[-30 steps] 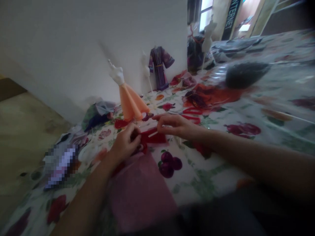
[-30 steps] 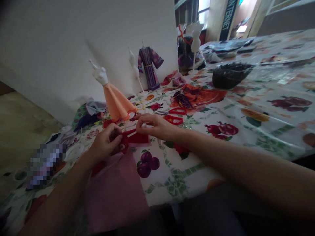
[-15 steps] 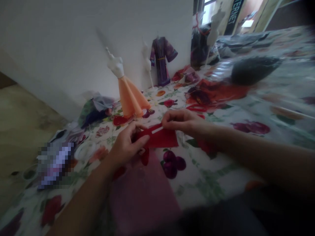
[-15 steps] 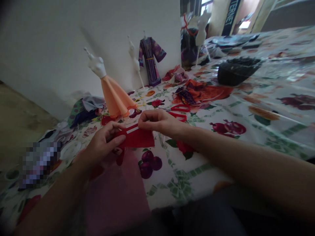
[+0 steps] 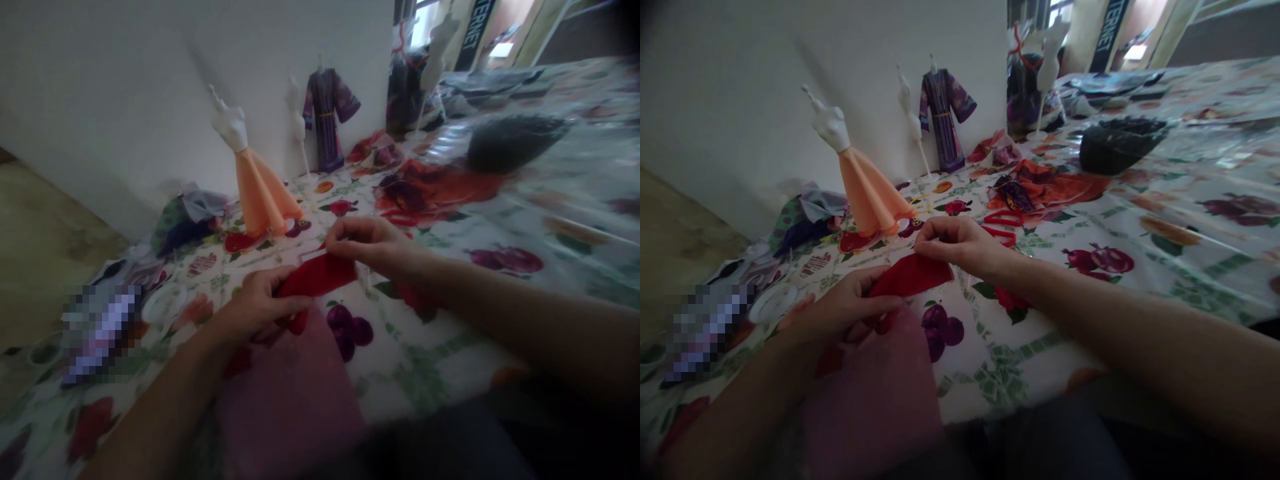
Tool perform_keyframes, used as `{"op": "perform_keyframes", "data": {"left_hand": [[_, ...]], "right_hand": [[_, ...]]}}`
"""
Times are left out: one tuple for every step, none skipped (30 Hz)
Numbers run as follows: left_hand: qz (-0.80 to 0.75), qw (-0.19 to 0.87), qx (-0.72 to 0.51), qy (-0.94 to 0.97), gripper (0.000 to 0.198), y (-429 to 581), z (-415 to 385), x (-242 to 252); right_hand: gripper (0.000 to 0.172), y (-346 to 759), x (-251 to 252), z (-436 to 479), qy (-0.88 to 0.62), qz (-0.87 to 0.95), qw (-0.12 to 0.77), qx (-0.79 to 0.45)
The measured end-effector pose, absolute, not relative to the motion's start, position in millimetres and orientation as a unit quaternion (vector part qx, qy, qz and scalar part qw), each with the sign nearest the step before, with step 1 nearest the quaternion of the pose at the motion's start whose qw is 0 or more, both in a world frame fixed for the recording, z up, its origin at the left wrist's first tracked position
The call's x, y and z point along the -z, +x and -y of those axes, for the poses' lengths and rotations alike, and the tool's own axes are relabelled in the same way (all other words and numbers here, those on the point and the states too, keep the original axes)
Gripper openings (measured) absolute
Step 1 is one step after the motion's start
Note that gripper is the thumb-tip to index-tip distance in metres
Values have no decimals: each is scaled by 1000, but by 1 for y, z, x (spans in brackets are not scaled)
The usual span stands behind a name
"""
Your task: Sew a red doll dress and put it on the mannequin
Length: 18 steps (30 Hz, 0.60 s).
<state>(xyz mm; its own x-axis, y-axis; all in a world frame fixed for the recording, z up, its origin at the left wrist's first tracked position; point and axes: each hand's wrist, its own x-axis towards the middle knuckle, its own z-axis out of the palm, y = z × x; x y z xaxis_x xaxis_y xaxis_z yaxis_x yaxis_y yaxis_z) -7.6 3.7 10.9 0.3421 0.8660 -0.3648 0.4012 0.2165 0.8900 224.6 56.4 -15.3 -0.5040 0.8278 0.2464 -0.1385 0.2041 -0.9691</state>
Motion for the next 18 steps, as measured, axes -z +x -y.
{"op": "perform_keyframes", "data": {"left_hand": [[-534,570,-201,591,30,-8,-3,-11],[-532,573,-197,591,29,-8,-4,-10],[-530,575,-195,592,29,-8,-4,-9],[-530,575,-194,593,30,-9,-5,-9],[-529,572,-197,595,32,-10,-5,-8],[-527,568,-204,598,33,-10,-6,-6],[-524,565,-212,601,33,-11,-7,-5],[-518,566,-225,601,32,-12,-8,-3],[-512,572,-237,596,31,-12,-9,-1],[-507,582,-249,585,29,-13,-9,1],[-505,595,-259,569,28,-13,-9,3],[-505,609,-268,550,27,-12,-9,4],[-507,621,-278,530,27,-11,-9,6],[-510,630,-285,512,26,-10,-9,7],[-511,636,-292,498,24,-9,-8,8],[-511,642,-298,488,24,-7,-8,8],[-510,646,-302,481,23,-5,-8,9],[-509,649,-306,476,23,-4,-8,10]], "right_hand": [[16,224,15,-56,-266,654,422,-569],[16,224,15,-56,-269,655,421,-567],[16,224,15,-56,-271,656,420,-565],[16,224,14,-56,-274,656,420,-564],[16,224,13,-55,-278,657,418,-563],[16,224,13,-55,-281,657,418,-561],[16,225,12,-55,-284,657,419,-560],[16,225,12,-55,-287,657,419,-558],[16,225,12,-55,-288,657,420,-557],[17,225,11,-55,-289,656,420,-557],[17,225,11,-55,-292,655,418,-557],[18,225,11,-55,-295,655,417,-557],[18,224,12,-55,-298,656,416,-555],[19,224,12,-55,-302,656,415,-553],[19,223,12,-54,-306,656,414,-552],[18,222,12,-54,-310,656,414,-550],[18,222,13,-55,-312,657,415,-547],[18,222,13,-55,-314,658,421,-540]]}}
